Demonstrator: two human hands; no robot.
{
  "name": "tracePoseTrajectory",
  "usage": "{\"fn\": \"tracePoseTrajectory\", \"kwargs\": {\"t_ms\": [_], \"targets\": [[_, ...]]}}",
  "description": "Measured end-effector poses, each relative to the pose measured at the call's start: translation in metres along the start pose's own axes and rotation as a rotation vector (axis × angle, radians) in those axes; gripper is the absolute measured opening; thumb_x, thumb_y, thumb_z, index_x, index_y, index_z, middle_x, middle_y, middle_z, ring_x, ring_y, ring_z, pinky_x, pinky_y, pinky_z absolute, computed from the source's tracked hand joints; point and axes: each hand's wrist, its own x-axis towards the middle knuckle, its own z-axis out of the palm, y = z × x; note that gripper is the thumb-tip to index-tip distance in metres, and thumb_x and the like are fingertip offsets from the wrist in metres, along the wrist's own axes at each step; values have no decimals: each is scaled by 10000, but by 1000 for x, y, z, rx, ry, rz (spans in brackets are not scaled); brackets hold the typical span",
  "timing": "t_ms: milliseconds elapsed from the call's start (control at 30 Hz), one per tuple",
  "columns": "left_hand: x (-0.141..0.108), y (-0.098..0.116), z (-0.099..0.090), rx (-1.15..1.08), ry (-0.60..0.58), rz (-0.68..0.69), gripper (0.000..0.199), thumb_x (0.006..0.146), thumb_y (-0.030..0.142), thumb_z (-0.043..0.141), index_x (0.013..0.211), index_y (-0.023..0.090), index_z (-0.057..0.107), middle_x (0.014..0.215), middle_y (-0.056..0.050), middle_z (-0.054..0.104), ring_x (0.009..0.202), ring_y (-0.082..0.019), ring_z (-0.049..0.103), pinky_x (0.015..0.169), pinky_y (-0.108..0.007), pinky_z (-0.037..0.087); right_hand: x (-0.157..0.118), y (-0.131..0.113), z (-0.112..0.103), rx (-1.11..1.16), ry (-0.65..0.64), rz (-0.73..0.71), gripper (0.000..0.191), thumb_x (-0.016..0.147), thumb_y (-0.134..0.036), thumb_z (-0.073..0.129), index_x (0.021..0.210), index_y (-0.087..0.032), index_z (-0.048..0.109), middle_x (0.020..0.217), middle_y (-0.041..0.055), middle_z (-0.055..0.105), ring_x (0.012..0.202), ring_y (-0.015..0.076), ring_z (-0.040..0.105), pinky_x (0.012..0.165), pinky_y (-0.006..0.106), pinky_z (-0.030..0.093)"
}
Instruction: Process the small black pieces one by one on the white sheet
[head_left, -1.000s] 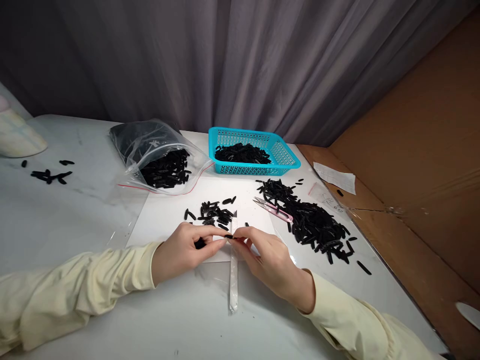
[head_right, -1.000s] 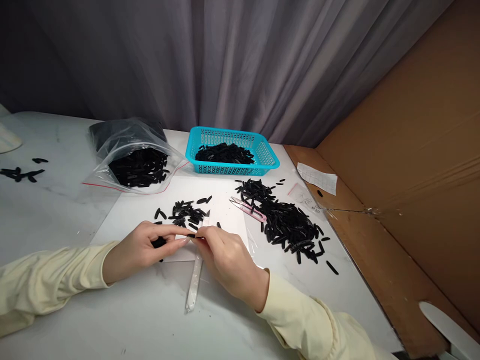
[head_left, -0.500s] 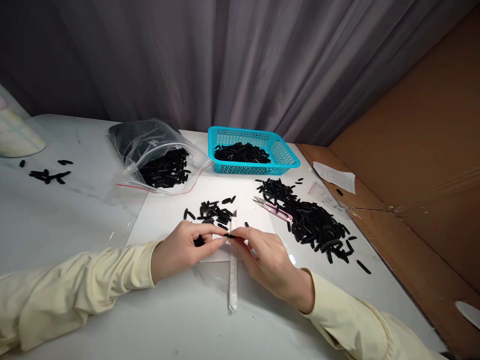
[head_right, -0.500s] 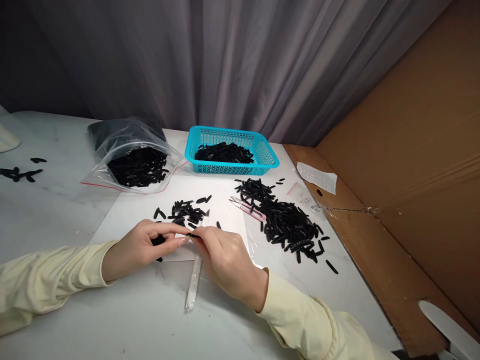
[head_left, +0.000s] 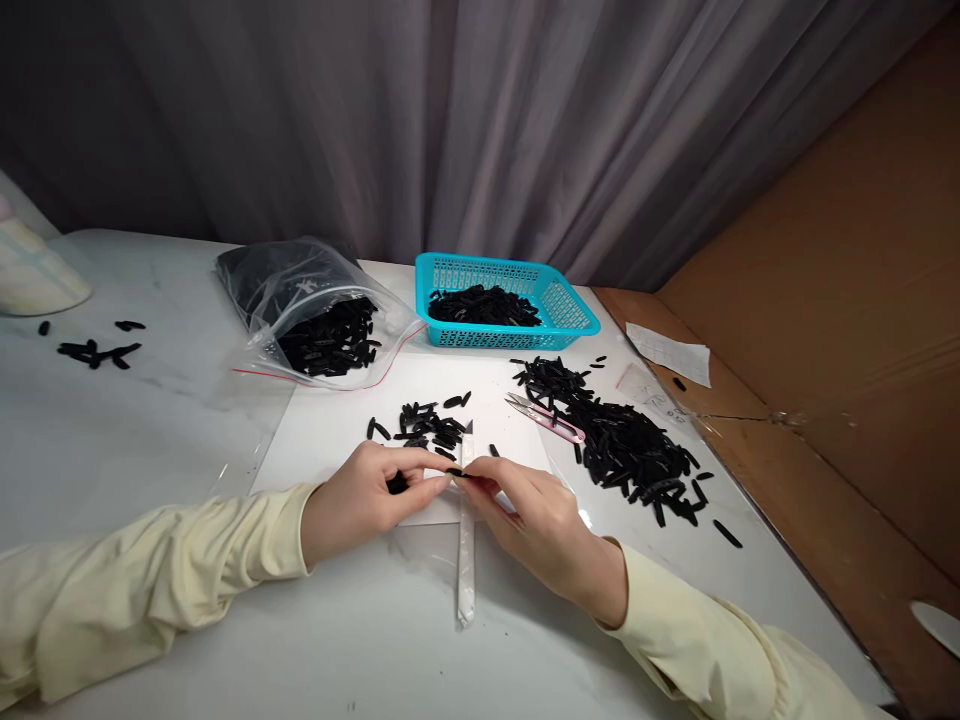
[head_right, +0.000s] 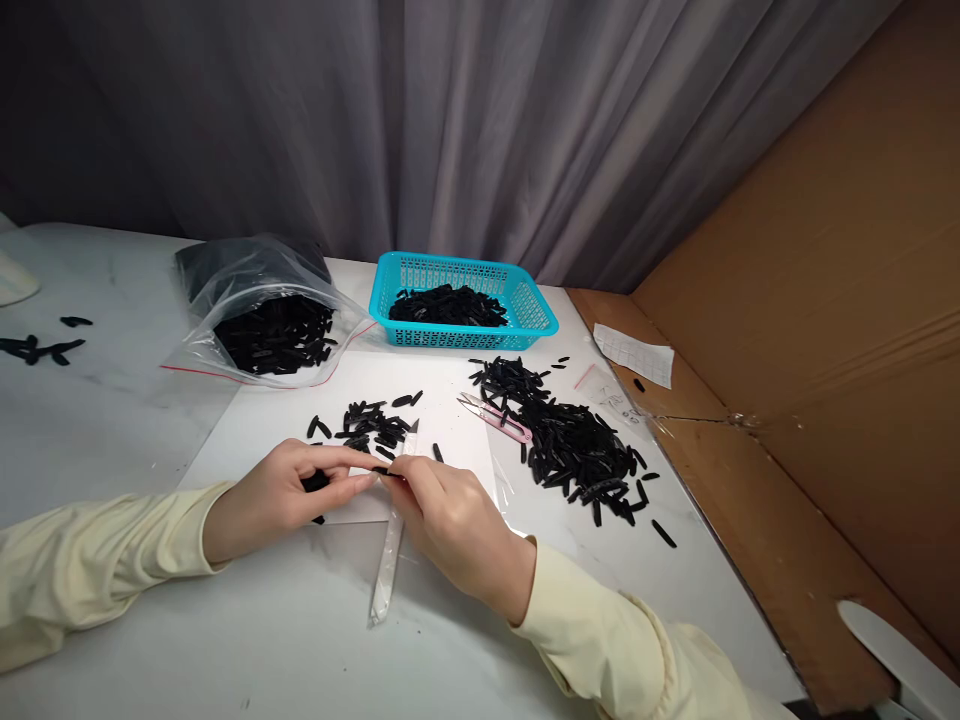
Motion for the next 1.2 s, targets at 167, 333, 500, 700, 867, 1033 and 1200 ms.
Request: {"fn": "tracePoseTrajectory", "kwargs": {"t_ms": [167,333,500,700,867,1033,1200], "targets": [[0,2,0,-13,9,-36,330,803,296,498,931,83,714,531,16,513,479,-83,384,466,-198,328,0,-2,-1,6,35,25,54,890,-150,496,884,-163,547,651,6,629,526,105,568,482,209,461],[1,1,0,-20,32,-41,321,797,300,510,904,83,720,619,-25,609,504,-88,422,462,-196,337,1,-5,-3,-2,63,-9,74,874,-109,507,867,-161,558,651,4,631,527,105,571,508,220,472],[0,1,-1,-17,28,-37,312,807,304,511,905,94,720,601,-20,608,489,-87,409,441,-196,323,1,-5,-2,29,82,14,61,870,-123,521,900,-156,562,658,0,633,535,103,584,506,211,483],[0,1,-1,-50,26,3,274,804,273,510,883,114,718,580,5,577,486,-83,391,457,-198,334,2,-4,-2,36,49,1,92,880,-112,502,933,-154,564,671,5,638,552,113,589,511,227,481],[3,2,0,-136,-34,-59,293,798,286,515,938,104,698,488,60,391,468,-79,327,468,-207,308,-2,1,-5,-24,-55,-104,217,878,-50,456,1070,-93,548,818,86,654,711,159,616,578,253,508],[11,3,-3,-393,-130,-302,474,795,405,549,1150,93,577,443,113,242,387,-59,183,371,-187,158,32,28,-21,-293,-49,-187,320,900,-35,347,1165,-59,525,865,132,622,761,188,594,610,280,504],[19,-2,-9,-644,-190,-377,369,814,473,524,876,121,613,434,112,255,353,-33,97,335,-174,68,125,72,-32,-533,-85,-13,257,926,-145,404,1114,-117,577,936,122,623,828,213,582,663,305,478]]}}
